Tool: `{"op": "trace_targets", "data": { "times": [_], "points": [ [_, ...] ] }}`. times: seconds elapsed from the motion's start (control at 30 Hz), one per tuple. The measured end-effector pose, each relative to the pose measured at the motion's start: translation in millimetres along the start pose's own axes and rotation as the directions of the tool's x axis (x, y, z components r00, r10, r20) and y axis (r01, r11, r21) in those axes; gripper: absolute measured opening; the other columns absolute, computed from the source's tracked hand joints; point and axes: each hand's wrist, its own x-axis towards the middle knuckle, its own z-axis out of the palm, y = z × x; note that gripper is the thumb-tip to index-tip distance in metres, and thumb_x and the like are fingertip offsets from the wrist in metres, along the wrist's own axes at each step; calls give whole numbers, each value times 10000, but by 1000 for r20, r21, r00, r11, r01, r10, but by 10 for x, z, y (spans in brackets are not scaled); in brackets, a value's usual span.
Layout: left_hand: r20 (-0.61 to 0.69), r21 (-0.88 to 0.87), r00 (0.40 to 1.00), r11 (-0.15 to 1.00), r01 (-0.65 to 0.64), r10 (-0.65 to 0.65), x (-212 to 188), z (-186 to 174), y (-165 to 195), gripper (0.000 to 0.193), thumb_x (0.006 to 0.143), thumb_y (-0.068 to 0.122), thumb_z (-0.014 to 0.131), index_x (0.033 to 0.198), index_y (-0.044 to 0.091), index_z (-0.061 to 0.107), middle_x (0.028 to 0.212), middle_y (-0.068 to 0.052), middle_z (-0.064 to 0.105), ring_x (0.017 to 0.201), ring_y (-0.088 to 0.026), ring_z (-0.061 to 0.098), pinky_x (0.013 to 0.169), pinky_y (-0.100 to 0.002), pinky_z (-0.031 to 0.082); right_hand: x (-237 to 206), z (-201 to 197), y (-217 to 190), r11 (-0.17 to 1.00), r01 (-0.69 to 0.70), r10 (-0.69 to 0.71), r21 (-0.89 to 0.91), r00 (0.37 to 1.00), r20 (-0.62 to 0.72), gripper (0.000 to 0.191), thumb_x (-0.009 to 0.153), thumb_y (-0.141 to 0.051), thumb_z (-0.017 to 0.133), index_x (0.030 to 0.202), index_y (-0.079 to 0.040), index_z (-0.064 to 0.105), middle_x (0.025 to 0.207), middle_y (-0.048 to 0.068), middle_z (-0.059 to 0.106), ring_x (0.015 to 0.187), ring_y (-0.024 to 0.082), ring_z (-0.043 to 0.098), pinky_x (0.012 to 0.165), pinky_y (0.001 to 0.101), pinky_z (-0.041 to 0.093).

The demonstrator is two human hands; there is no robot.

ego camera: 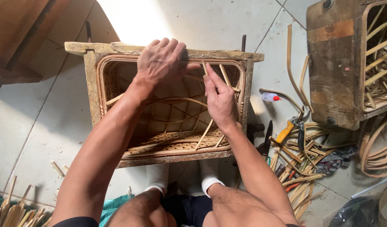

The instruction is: The person sits on the floor weaving thin bamboo strips into the rim of a wooden-framed basket, pressing strips into place and trimming them. They hammer strips to seat them, apply glue from a squeeze bottle along the rim, fit a curved bamboo hoop around the basket edge, and continue gluing and pressing the rim strips.

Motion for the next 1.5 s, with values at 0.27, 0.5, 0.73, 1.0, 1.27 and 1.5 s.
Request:
{"op": "trace_targets", "data": {
  "times": [0.27,0.5,0.73,1.0,1.27,1.5],
  "points": [
    [28,-6,1000,1000,-6,7,49,-137,-4,708,1039,790,461,898,119,640,753,-3,627,653,-113,560,625,-261,484,5,-36,6,998,49,-50,36,999,20,369,1086,-241,600,1416,-79,631,1208,110,787,973,111,696,847,257,563],
    [153,-62,988,998,21,-12,90,-295,9,665,1018,751,509,927,107,653,785,-37,666,689,-145,625,656,-281,512,25,-51,11,994,107,-108,16,993,38,354,1092,-228,594,1409,-71,619,1269,151,739,1128,175,717,934,295,559],
    [175,-7,984,1000,-28,29,60,-318,2,503,1116,594,539,1039,108,646,879,-25,684,745,-114,621,684,-248,509,-48,-109,-59,981,-154,165,-121,982,90,391,1058,-286,560,1428,-184,633,572,-5,590,412,72,376,359,271,343],
    [304,-12,952,999,37,-32,108,-519,72,628,1000,744,555,1056,127,656,882,-47,691,718,-147,607,629,-298,517,-125,-165,-361,983,105,-100,-149,994,45,440,1015,-291,594,1416,-109,589,1205,59,688,651,159,567,542,303,494],
    [-12,-328,1000,944,23,-28,-270,-1223,411,719,875,512,684,1362,-4,566,1168,-214,712,1061,-330,654,917,-501,493,486,-2186,887,881,-15,-209,-473,885,-416,181,1040,-181,659,1063,-41,771,1002,140,750,856,242,706,752,367,544],
    [509,-461,846,880,111,160,-1472,-1815,1016,786,718,422,715,1348,-16,544,1253,-177,687,1147,-326,641,938,-476,491,1066,-2574,2637,573,-387,170,-722,918,-357,267,946,-218,718,1030,35,701,1052,302,666,1004,448,630,853,541,492]
  ]
}}
